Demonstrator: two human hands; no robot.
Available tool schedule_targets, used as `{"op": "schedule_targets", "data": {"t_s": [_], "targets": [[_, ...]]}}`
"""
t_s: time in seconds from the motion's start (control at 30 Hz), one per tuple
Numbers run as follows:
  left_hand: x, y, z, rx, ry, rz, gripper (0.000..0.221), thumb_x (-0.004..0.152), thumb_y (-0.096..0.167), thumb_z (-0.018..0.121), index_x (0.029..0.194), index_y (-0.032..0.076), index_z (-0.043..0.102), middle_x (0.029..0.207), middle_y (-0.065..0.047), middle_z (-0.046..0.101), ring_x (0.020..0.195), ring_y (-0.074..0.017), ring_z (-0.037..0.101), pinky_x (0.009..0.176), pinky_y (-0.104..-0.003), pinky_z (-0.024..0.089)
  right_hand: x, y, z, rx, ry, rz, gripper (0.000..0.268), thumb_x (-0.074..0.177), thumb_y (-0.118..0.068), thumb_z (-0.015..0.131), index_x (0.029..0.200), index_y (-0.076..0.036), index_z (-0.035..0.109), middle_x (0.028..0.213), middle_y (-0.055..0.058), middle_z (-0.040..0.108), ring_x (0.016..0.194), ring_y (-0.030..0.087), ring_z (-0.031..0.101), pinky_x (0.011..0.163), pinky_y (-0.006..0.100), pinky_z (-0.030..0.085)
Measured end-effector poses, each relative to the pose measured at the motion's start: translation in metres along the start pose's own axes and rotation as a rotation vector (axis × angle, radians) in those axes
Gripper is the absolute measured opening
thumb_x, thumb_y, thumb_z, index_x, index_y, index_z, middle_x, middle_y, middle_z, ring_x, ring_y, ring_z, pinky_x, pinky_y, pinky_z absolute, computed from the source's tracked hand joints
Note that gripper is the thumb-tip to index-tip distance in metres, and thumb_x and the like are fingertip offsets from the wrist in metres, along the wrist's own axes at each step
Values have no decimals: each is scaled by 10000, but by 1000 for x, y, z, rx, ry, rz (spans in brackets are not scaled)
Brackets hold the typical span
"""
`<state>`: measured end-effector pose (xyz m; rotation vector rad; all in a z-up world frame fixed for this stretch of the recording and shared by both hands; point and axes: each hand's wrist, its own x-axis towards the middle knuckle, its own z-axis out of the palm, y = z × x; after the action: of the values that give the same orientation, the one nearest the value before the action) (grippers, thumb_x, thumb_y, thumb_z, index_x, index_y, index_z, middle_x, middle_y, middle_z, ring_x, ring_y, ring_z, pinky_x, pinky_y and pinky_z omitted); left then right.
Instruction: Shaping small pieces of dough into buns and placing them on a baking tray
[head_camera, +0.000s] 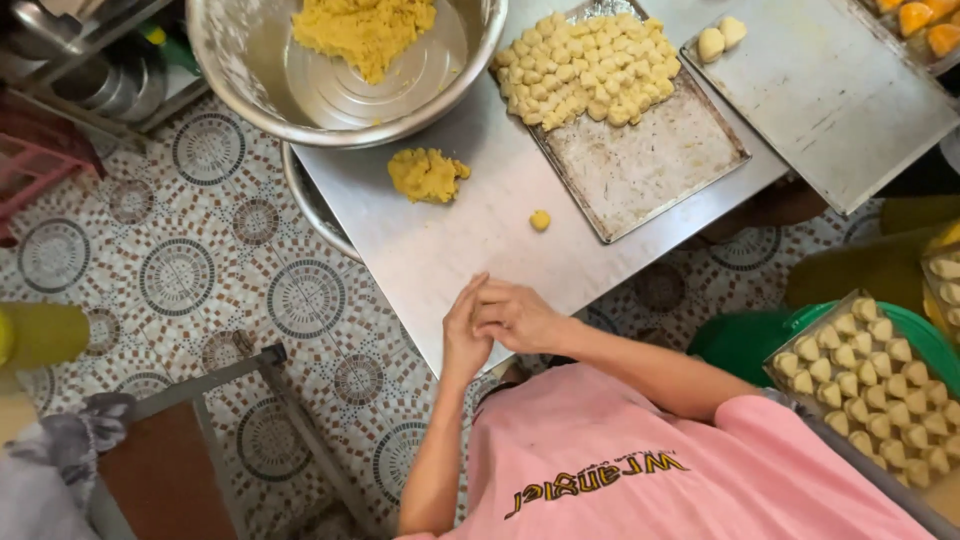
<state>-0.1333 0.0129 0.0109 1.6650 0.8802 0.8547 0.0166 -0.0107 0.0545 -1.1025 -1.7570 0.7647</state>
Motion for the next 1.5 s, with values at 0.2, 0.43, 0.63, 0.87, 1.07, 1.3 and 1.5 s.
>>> {"op": "schedule_targets", "data": {"t_s": [0.2,0.43,0.63,0.87,1.07,1.3,1.5], "targets": [[26,-99,72,604,219,-151,604,972,336,607,1499,71,476,1687,-175,302,1575,-406,196,1173,-716,-39,-26,46,-49,-277,-11,30,311,1024,-255,554,1136,23,641,1054,250,582,1016,487,587,844,593,486],[-30,-93,43,268,-15,-56,971,1077,665,370,1654,17,-64,1742,-237,-16,1655,-361,26,1347,-577,-4,-81,116,-30,-502,-420,155,781,1142,-476,389,1634,9,27,1607,307,396,1500,536,269,1217,619,288],[-26,-95,64,425,-203,-57,928,1079,675,273,1637,8,-52,1732,-234,129,1641,-343,114,1332,-570,-59,-80,122,-6,-615,-494,189,807,1074,-466,482,1654,-47,110,1705,202,322,1567,464,78,1178,769,18],[-30,-36,-23,-100,41,-227,815,1135,573,430,1664,200,-65,1756,-173,169,1659,-305,154,1362,-558,-7,36,102,8,-747,32,-18,629,1130,-589,293,1268,-83,639,1056,43,741,1058,315,601,1031,532,257],[-97,-22,-56,-142,235,-288,749,1127,391,514,1656,80,84,1721,-209,235,1627,-290,234,1329,-415,217,21,117,47,-830,-162,41,805,1052,-739,304,1304,-31,593,1269,163,586,1180,386,525,963,641,315],[-60,-88,-19,89,226,-218,678,1088,332,598,1614,82,250,1687,-122,310,1592,-256,280,1322,-512,175,65,138,45,-775,-36,22,724,1081,-668,230,1247,-53,575,1095,128,574,975,326,515,893,493,314],[10,-114,18,519,-142,-44,858,935,100,510,1628,-29,22,1723,-227,184,1622,-350,227,1285,-662,76,5,183,6,-690,-364,122,412,860,-176,660,1258,-71,632,1040,119,638,906,400,572,800,538,412]]}}
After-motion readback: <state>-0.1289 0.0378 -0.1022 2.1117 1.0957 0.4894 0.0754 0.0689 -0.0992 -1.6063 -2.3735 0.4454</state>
